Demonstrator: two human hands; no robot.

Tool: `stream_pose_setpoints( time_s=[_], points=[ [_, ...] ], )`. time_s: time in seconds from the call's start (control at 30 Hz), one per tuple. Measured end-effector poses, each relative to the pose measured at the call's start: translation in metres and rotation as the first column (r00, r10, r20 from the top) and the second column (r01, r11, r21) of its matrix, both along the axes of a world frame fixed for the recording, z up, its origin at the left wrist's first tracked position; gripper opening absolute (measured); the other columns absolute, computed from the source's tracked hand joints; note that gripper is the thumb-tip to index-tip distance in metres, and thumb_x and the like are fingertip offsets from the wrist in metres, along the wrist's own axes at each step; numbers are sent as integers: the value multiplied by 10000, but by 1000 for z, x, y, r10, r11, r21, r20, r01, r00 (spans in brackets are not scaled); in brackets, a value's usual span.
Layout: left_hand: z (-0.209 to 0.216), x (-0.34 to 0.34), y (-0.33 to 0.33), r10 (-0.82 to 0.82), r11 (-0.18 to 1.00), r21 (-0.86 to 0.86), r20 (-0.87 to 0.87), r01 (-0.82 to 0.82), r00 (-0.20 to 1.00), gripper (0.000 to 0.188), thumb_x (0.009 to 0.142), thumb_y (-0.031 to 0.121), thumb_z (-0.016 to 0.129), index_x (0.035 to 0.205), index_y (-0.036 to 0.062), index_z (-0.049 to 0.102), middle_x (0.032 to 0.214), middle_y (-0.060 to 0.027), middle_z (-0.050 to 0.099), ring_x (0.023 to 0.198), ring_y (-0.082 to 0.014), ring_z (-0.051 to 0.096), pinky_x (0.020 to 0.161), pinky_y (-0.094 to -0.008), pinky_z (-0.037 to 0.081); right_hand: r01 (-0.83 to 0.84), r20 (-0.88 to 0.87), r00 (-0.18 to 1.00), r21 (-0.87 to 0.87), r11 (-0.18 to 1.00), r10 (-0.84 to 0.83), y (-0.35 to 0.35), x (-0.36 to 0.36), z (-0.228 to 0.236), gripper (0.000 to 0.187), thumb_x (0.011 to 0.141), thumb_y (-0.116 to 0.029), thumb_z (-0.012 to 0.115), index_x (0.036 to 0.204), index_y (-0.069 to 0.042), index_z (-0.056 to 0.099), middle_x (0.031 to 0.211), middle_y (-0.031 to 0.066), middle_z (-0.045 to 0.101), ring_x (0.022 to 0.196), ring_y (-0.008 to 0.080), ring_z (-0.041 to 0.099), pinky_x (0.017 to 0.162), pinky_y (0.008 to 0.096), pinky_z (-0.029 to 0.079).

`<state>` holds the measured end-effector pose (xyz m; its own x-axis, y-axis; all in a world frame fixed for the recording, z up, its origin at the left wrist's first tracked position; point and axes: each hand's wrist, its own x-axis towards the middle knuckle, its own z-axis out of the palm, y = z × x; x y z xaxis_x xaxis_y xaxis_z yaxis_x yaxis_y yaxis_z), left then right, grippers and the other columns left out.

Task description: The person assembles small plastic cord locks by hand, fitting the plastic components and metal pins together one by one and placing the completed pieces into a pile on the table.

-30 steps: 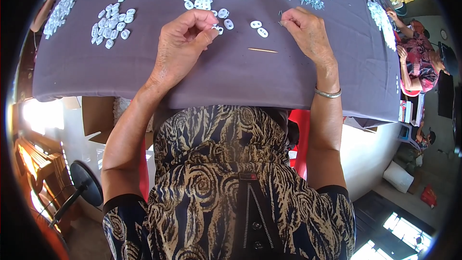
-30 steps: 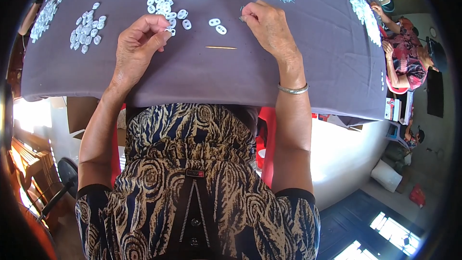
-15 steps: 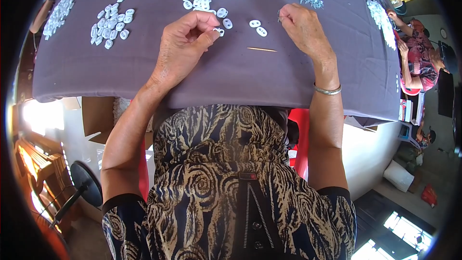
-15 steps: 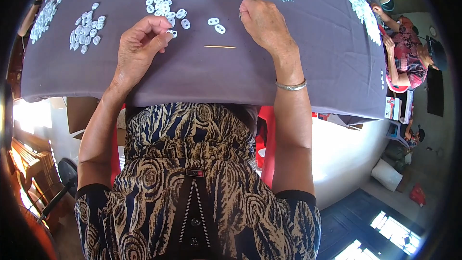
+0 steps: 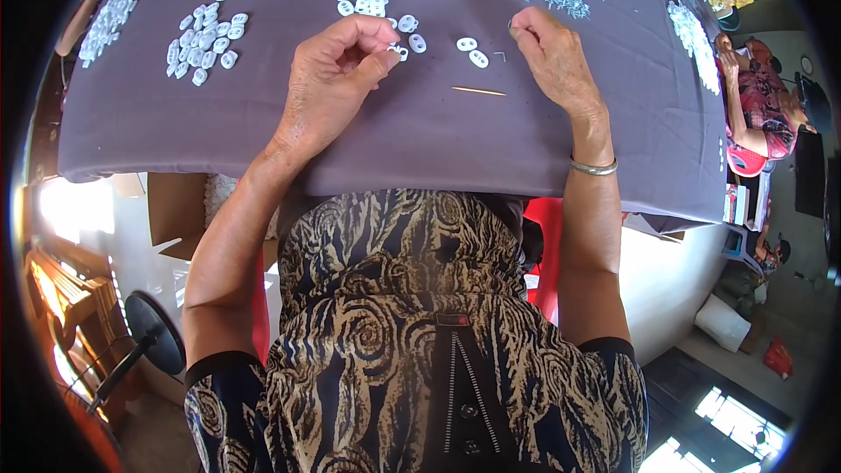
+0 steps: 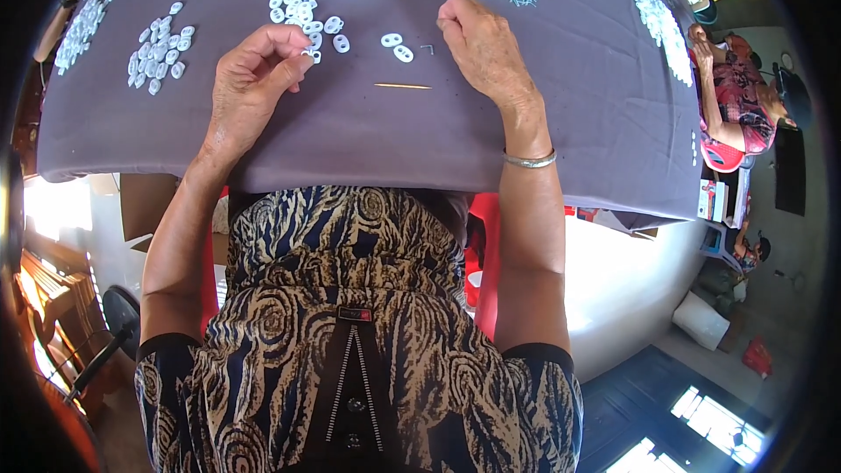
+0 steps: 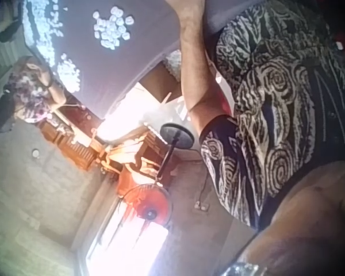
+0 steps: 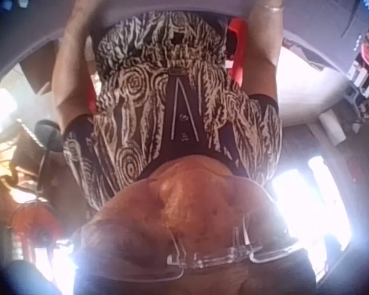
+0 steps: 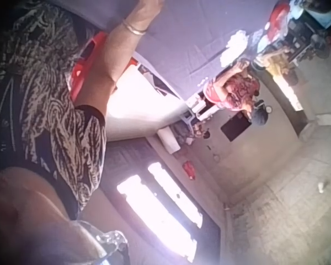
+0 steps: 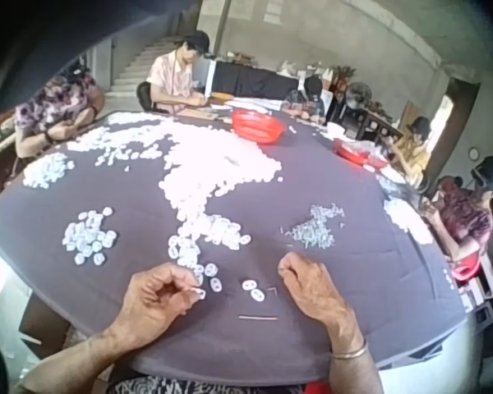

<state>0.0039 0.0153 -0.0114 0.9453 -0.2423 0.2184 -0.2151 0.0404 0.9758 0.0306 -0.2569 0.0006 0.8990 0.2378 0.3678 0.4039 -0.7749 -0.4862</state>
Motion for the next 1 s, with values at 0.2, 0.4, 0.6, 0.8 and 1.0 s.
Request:
stream_pose_setpoints(
  time_s=[0.2, 0.4, 0.6, 0.8, 1.0],
  points=[
    [0, 0, 0, 3, 1000, -1, 12, -3, 1000, 124, 832, -27, 606, 936, 39, 613, 769, 47, 564, 664, -9, 480, 575, -167, 423, 49, -91, 995, 85, 995, -41, 1, -4, 4, 91, 836, -106, 606, 858, -19, 598, 642, 3, 537, 585, 78, 465, 565, 241, 412],
    [0, 0, 1, 9, 1000, 3, -2, -9, 1000, 129, 833, -26, 608, 944, 40, 615, 792, 44, 566, 678, -8, 483, 582, -164, 428, -18, -221, 974, 97, 995, 39, 2, -9, 9, 84, 799, -89, 645, 833, -21, 609, 658, -25, 516, 583, 58, 438, 545, 226, 385],
    [-1, 0, 1, -5, 1000, 5, 0, 5, 1000, 136, 833, -20, 614, 954, 43, 617, 799, 43, 569, 684, -8, 490, 585, -167, 434, -122, -199, 972, 30, 992, 126, 7, -8, 9, 64, 780, -59, 641, 802, -20, 595, 679, -18, 483, 591, 69, 424, 538, 234, 376],
    [-2, 1, 1, 9, 1000, 7, 1, -9, 1000, 134, 831, -17, 618, 952, 42, 620, 798, 40, 572, 684, -11, 495, 585, -168, 439, 21, -182, 983, 159, 987, 8, 12, -7, 7, 53, 806, -48, 613, 787, -18, 573, 704, -27, 529, 623, 54, 457, 551, 228, 388],
    [-1, 0, -1, 9, 1000, 12, 8, -10, 1000, 136, 829, -19, 618, 951, 42, 622, 795, 40, 572, 685, -12, 498, 587, -169, 441, 40, -150, 989, 287, 957, 3, 4, 0, -3, 36, 845, -47, 583, 820, -22, 582, 735, -31, 566, 657, 35, 475, 579, 202, 392]
  ],
)
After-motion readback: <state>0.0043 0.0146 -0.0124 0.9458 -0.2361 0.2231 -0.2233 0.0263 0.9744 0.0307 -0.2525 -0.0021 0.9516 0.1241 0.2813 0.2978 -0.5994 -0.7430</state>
